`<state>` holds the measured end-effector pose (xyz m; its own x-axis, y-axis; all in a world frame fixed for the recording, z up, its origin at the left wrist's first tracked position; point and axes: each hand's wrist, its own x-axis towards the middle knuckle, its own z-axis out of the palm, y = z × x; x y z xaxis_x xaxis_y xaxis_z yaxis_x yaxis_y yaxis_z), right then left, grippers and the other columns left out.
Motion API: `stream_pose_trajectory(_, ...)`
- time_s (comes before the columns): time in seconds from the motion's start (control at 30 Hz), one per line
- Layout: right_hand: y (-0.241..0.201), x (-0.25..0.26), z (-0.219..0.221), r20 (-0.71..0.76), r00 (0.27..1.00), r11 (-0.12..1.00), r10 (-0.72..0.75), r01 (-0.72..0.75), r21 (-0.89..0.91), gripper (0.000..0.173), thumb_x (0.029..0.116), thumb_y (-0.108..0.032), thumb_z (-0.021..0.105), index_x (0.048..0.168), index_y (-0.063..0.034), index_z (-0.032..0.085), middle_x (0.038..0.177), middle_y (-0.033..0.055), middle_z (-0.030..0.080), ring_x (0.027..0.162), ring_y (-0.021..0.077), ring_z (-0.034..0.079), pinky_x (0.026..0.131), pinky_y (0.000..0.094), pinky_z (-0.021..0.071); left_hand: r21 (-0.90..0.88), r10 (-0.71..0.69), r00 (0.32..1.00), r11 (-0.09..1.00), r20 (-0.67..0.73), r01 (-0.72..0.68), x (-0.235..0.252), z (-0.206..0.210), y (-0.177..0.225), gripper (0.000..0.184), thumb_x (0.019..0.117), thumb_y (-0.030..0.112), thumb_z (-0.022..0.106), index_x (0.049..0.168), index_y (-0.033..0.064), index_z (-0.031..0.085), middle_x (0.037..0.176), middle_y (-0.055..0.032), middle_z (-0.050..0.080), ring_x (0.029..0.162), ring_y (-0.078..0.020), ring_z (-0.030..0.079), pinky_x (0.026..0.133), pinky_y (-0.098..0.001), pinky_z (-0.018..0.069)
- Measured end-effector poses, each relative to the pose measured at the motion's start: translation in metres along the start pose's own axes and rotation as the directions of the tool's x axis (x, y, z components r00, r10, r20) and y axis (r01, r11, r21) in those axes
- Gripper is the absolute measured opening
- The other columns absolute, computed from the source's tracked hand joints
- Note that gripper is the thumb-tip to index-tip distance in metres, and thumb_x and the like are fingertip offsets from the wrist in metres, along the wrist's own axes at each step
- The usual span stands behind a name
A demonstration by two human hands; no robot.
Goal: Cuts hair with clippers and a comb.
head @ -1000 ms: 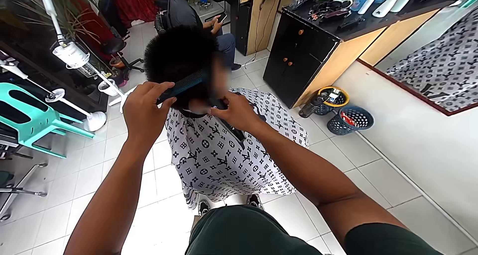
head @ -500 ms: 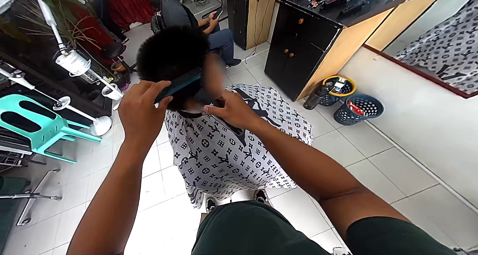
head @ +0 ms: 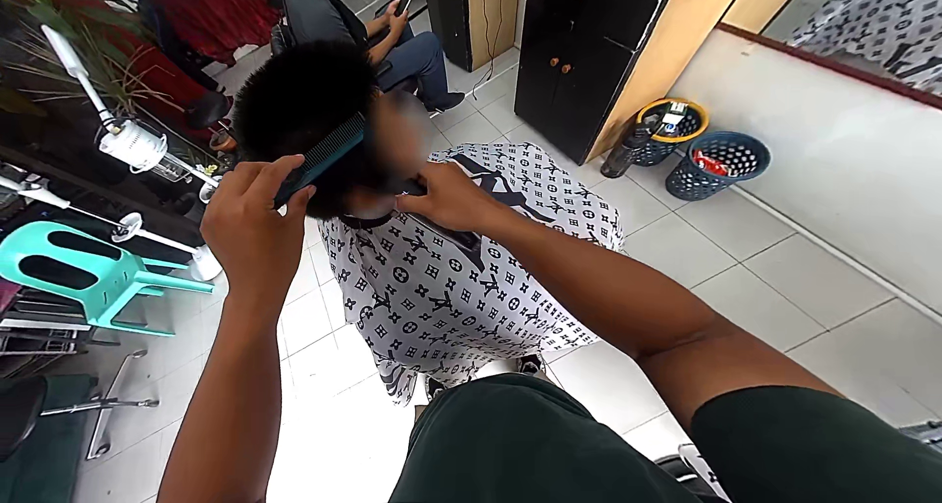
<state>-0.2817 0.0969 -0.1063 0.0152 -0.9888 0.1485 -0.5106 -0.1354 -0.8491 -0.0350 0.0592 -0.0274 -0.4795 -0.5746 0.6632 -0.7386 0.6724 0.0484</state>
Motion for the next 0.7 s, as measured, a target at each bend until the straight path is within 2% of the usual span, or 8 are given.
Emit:
stream_pose_trajectory(0.1, -0.003, -0.002, 0.005, -0.015, 0.992, 0.991, -0.122, 0.123, 0.059, 0.042, 0.0969, -0.037, 0.070, 0.121, -0.0030, 0.064, 0.097, 0.0099, 0.072, 0.086, 0.0179, 0.070, 0.082, 0.0404, 0.0573, 0.001, -0.011, 1.000, 1.000, 0.024, 0.011, 0.000, 0.003, 0.001, 0.029, 0.0958, 0.020, 0.073, 0.124, 0.0117, 0.073, 0.112, -0.0201, 0.071, 0.103, -0.0383, 0.067, 0.086, -0.0547, 0.0502)
stream_pose_trajectory(0.2, 0.008, -0.002, -0.005, 0.013, 1.000, 0.998, 0.028, -0.028, -0.062, 0.043, 0.0962, -0.040, 0.070, 0.108, 0.0007, 0.066, 0.085, 0.0118, 0.067, 0.078, 0.0238, 0.065, 0.075, 0.0476, 0.0533, -0.010, 0.001, 1.000, 1.000, 0.014, -0.001, 0.000, 0.001, 0.003, 0.029, 0.0962, 0.020, 0.072, 0.124, 0.0116, 0.073, 0.111, -0.0196, 0.071, 0.104, -0.0369, 0.067, 0.087, -0.0531, 0.0506)
stream_pose_trajectory(0.27, 0.012, 0.001, -0.006, 0.022, 0.998, 0.998, 0.055, -0.054, -0.036, 0.042, 0.0965, -0.040, 0.070, 0.104, 0.0006, 0.066, 0.081, 0.0103, 0.064, 0.073, 0.0217, 0.063, 0.070, 0.0452, 0.0521, -0.011, 0.000, 1.000, 1.000, 0.004, 0.000, 0.001, 0.000, 0.004, 0.029, 0.0959, 0.019, 0.072, 0.124, 0.0113, 0.073, 0.111, -0.0200, 0.071, 0.104, -0.0365, 0.067, 0.087, -0.0524, 0.0510)
stream_pose_trajectory(0.3, 0.011, 0.002, -0.004, 0.016, 1.000, 1.000, 0.019, -0.019, 0.019, 0.040, 0.0968, -0.039, 0.070, 0.107, -0.0007, 0.066, 0.084, 0.0095, 0.068, 0.074, 0.0193, 0.067, 0.072, 0.0426, 0.0562, -0.006, -0.003, 1.000, 1.000, 0.003, 0.003, 0.001, 0.001, 0.005, 0.029, 0.0956, 0.019, 0.073, 0.123, 0.0115, 0.073, 0.111, -0.0200, 0.071, 0.104, -0.0364, 0.068, 0.086, -0.0522, 0.0513)
stream_pose_trajectory(0.4, 0.006, 0.001, 0.001, -0.003, 0.993, 0.984, -0.117, 0.117, 0.132, 0.039, 0.0982, -0.035, 0.069, 0.121, -0.0038, 0.063, 0.097, 0.0087, 0.071, 0.086, 0.0147, 0.068, 0.081, 0.0366, 0.0562, 0.017, 0.000, 1.000, 1.000, 0.031, -0.001, 0.003, 0.003, 0.005, 0.029, 0.0961, 0.018, 0.072, 0.124, 0.0108, 0.073, 0.112, -0.0209, 0.070, 0.104, -0.0383, 0.067, 0.087, -0.0550, 0.0510)
stream_pose_trajectory(0.5, 0.011, 0.001, -0.011, 0.039, 0.999, 0.999, 0.027, -0.028, 0.025, 0.040, 0.0987, -0.038, 0.067, 0.111, -0.0006, 0.066, 0.087, 0.0111, 0.068, 0.076, 0.0210, 0.067, 0.075, 0.0450, 0.0559, 0.034, 0.015, 1.000, 0.999, 0.024, -0.016, 0.002, 0.000, 0.006, 0.029, 0.0967, 0.020, 0.071, 0.124, 0.0118, 0.073, 0.112, -0.0196, 0.071, 0.104, -0.0370, 0.068, 0.086, -0.0533, 0.0513)
stream_pose_trajectory(0.57, 0.014, 0.003, -0.017, 0.079, 0.993, 0.995, 0.093, -0.096, 0.032, 0.040, 0.1001, -0.040, 0.065, 0.105, -0.0010, 0.065, 0.081, 0.0095, 0.066, 0.066, 0.0180, 0.066, 0.067, 0.0406, 0.0570, 0.045, 0.013, 1.000, 0.999, 0.004, -0.013, 0.003, -0.001, 0.006, 0.028, 0.0966, 0.020, 0.071, 0.124, 0.0130, 0.073, 0.111, -0.0188, 0.071, 0.104, -0.0359, 0.068, 0.086, -0.0519, 0.0513)
stream_pose_trajectory(0.7, 0.011, 0.006, -0.012, 0.073, 0.995, 0.968, -0.062, 0.042, 0.246, 0.035, 0.1010, -0.032, 0.065, 0.119, -0.0022, 0.064, 0.094, 0.0084, 0.070, 0.076, 0.0128, 0.068, 0.072, 0.0328, 0.0593, 0.052, 0.003, 1.000, 0.999, 0.008, -0.003, 0.003, 0.002, 0.008, 0.028, 0.0964, 0.019, 0.072, 0.124, 0.0125, 0.073, 0.112, -0.0192, 0.071, 0.104, -0.0366, 0.068, 0.086, -0.0532, 0.0514)
